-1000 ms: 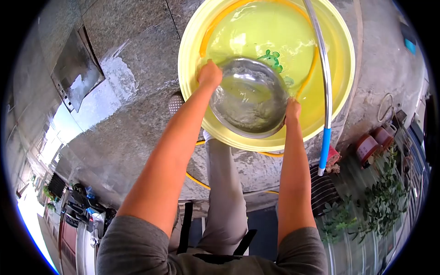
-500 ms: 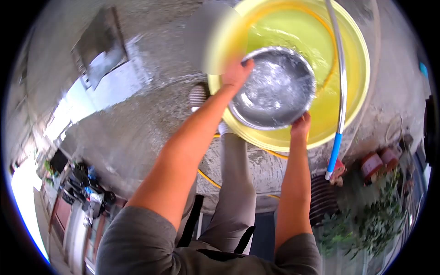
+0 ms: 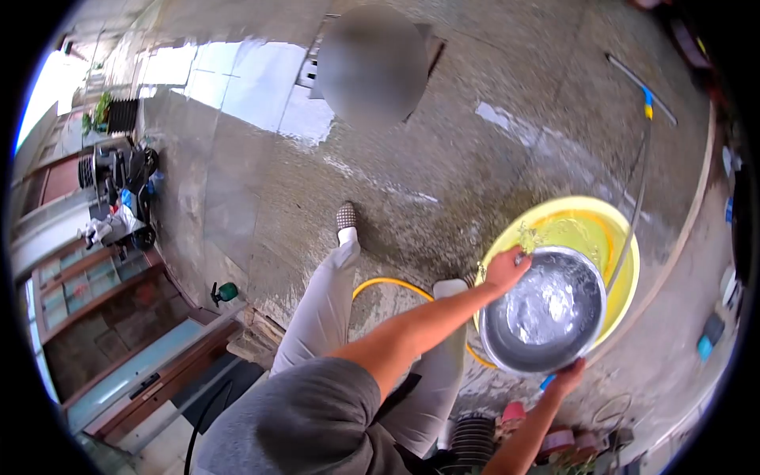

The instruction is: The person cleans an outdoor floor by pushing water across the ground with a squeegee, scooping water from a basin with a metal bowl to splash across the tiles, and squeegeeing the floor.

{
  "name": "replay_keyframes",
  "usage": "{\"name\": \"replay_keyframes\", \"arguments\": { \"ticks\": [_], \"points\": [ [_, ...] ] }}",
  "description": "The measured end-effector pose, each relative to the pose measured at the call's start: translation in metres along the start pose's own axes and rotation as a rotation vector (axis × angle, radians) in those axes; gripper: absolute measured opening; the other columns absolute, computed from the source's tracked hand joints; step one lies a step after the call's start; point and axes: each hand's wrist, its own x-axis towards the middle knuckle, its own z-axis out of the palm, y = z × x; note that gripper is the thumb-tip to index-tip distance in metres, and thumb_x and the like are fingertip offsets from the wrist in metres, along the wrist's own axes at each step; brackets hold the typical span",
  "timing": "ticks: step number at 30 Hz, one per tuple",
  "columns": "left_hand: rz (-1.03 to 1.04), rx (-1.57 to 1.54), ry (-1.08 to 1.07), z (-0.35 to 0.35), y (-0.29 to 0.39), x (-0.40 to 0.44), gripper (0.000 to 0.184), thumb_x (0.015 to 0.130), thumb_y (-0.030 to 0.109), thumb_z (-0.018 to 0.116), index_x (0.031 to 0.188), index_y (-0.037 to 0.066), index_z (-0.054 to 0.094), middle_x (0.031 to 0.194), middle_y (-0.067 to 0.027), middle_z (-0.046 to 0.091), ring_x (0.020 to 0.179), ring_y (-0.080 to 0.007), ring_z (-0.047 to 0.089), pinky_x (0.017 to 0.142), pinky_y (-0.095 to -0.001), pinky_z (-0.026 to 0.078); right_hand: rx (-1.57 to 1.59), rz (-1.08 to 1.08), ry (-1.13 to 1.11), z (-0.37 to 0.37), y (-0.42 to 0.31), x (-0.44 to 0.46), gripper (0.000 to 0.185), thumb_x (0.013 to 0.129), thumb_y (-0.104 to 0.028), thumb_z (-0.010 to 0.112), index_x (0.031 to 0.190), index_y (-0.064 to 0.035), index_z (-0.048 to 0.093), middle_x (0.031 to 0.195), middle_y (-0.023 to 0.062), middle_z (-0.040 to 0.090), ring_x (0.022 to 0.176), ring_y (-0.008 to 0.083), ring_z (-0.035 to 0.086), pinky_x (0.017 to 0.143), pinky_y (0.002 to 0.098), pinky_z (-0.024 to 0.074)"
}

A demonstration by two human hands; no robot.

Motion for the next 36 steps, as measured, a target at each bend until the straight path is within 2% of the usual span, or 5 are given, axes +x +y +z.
{"name": "replay_keyframes", "arguments": {
  "ticks": [10,15,18,25,36],
  "points": [
    [-0.293,-0.707,0.383,-0.315,-0.078,0.073,0.032,0.085,0.034,0.06,0.086,0.002,0.065,0.083,-0.0193,0.066,0.083,-0.0306,0.065,0.075,-0.039,0.049,-1.005,-0.963,-0.503,0.507,-0.257,-0.162,0.03,0.087,-0.01,0.049,0.109,0.0049,0.062,0.102,0.0127,0.066,0.091,0.0201,0.06,0.084,0.0332,0.0463],
    [-0.508,-1.428,0.244,-0.729,-0.102,0.084,0.032,0.091,0.022,0.054,0.11,-0.002,0.058,0.107,-0.0201,0.064,0.096,-0.0291,0.064,0.087,-0.0462,0.052,-0.993,-1.45,-0.901,0.931,-0.271,-0.51,0.032,0.081,-0.028,0.057,0.089,0.0021,0.066,0.088,0.0278,0.063,0.085,0.0424,0.062,0.072,0.048,0.0461],
    [-0.277,-1.388,0.468,-0.908,-0.082,0.025,0.017,0.087,0.013,0.061,0.097,-0.001,0.065,0.093,-0.0132,0.067,0.086,-0.0231,0.065,0.078,-0.0373,0.057,-0.962,-1.164,-0.974,1.067,-0.258,-0.635,0.032,0.078,-0.022,0.06,0.084,0.008,0.066,0.089,0.0271,0.065,0.08,0.0416,0.064,0.07,0.0462,0.0481],
    [-0.274,-1.096,0.708,-1.069,-0.077,-0.025,0.026,0.088,0.019,0.059,0.104,-0.001,0.062,0.096,-0.0163,0.065,0.088,-0.0252,0.064,0.077,-0.0411,0.054,-0.583,-0.478,-1.247,1.076,-0.244,-0.651,0.017,0.085,-0.013,0.053,0.074,-0.0032,0.06,0.068,0.0053,0.057,0.057,0.0145,0.053,0.05,0.0336,0.0424],
    [-0.11,-0.324,0.704,-0.785,-0.011,0.081,0.034,0.089,0.02,0.058,0.119,0.005,0.062,0.093,-0.0095,0.068,0.086,-0.0187,0.063,0.075,-0.034,0.049,-0.172,0.166,-0.838,0.803,-0.132,-0.28,0.037,0.093,-0.028,0.05,0.122,-0.0048,0.056,0.125,0.0073,0.058,0.114,0.0218,0.054,0.099,0.0357,0.0416]
  ]
}}
